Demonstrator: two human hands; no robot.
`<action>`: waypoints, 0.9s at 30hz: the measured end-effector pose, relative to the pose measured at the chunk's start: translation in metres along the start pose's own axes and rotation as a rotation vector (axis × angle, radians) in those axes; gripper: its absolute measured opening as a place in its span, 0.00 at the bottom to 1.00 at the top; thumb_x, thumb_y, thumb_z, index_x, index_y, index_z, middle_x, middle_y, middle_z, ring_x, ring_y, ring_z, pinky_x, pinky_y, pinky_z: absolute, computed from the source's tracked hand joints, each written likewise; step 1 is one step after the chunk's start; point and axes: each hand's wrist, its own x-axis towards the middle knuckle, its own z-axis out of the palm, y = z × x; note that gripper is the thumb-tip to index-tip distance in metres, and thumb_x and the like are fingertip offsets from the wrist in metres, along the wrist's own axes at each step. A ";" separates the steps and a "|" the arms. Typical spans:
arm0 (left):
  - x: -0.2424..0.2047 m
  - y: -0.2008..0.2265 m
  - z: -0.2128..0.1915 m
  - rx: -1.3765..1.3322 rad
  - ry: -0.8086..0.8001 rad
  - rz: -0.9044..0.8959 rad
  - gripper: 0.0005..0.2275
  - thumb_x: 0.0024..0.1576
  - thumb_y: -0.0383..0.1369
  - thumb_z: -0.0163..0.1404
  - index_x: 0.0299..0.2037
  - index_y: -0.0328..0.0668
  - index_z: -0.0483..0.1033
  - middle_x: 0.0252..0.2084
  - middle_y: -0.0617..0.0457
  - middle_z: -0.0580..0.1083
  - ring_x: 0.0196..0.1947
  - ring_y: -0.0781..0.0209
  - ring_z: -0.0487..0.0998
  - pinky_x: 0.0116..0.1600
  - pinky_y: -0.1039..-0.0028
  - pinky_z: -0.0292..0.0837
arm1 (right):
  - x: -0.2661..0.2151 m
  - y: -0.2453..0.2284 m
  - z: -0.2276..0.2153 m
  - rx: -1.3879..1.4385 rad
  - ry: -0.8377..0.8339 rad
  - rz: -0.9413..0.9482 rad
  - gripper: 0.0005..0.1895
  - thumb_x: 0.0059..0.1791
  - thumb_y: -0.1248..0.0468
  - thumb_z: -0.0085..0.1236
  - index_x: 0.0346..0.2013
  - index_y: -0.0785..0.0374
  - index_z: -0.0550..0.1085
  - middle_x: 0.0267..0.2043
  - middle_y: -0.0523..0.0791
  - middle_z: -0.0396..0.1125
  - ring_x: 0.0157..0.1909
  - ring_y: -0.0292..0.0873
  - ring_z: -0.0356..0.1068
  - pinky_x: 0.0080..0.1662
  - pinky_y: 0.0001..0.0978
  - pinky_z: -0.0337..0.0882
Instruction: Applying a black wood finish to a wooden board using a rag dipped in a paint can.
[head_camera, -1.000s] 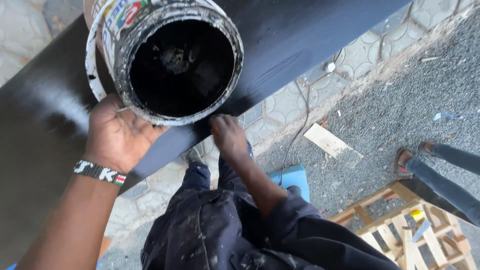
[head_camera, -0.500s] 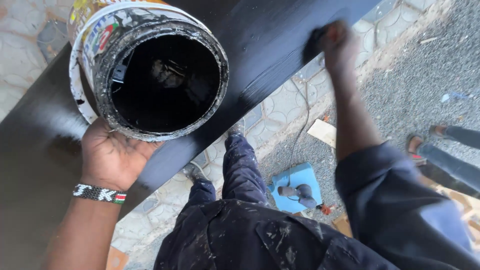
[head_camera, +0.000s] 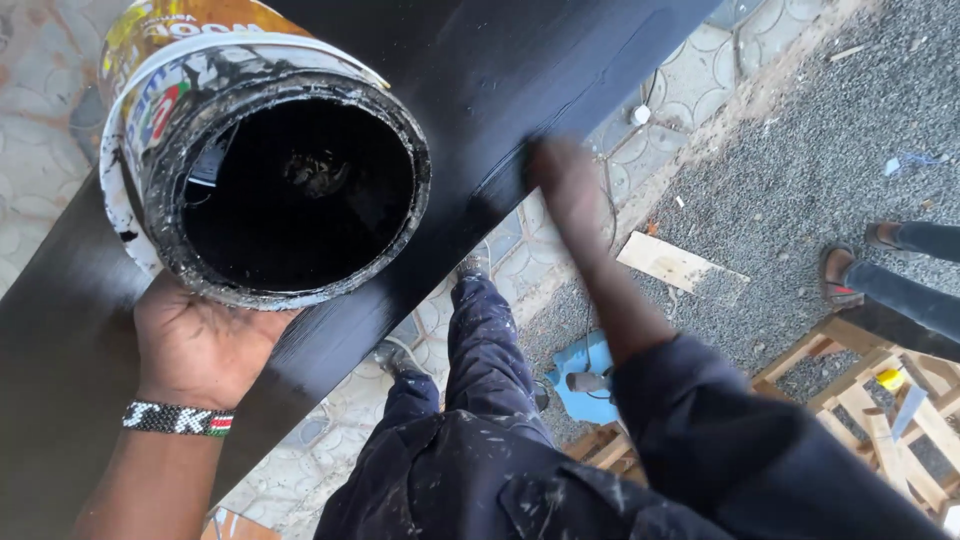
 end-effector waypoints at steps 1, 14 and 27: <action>0.002 -0.001 0.002 0.003 0.001 -0.002 0.29 0.55 0.35 0.60 0.71 0.50 0.83 0.75 0.48 0.82 0.81 0.38 0.80 0.82 0.28 0.74 | 0.012 0.075 -0.027 0.002 0.000 0.003 0.11 0.57 0.77 0.60 0.37 0.59 0.81 0.34 0.44 0.72 0.33 0.44 0.67 0.34 0.40 0.72; 0.032 -0.007 0.007 -0.035 0.078 -0.047 0.26 0.52 0.36 0.62 0.64 0.48 0.87 0.69 0.49 0.85 0.77 0.40 0.83 0.80 0.29 0.78 | -0.089 -0.149 0.063 0.263 -0.188 0.306 0.06 0.64 0.62 0.57 0.51 0.52 0.81 0.47 0.45 0.79 0.43 0.49 0.79 0.41 0.47 0.81; 0.033 0.006 0.022 -0.032 0.028 -0.020 0.29 0.55 0.39 0.61 0.71 0.49 0.83 0.76 0.47 0.81 0.81 0.33 0.79 0.77 0.25 0.76 | 0.144 0.235 -0.074 -0.028 0.323 0.149 0.19 0.49 0.69 0.67 0.30 0.49 0.63 0.28 0.34 0.55 0.34 0.35 0.50 0.35 0.39 0.47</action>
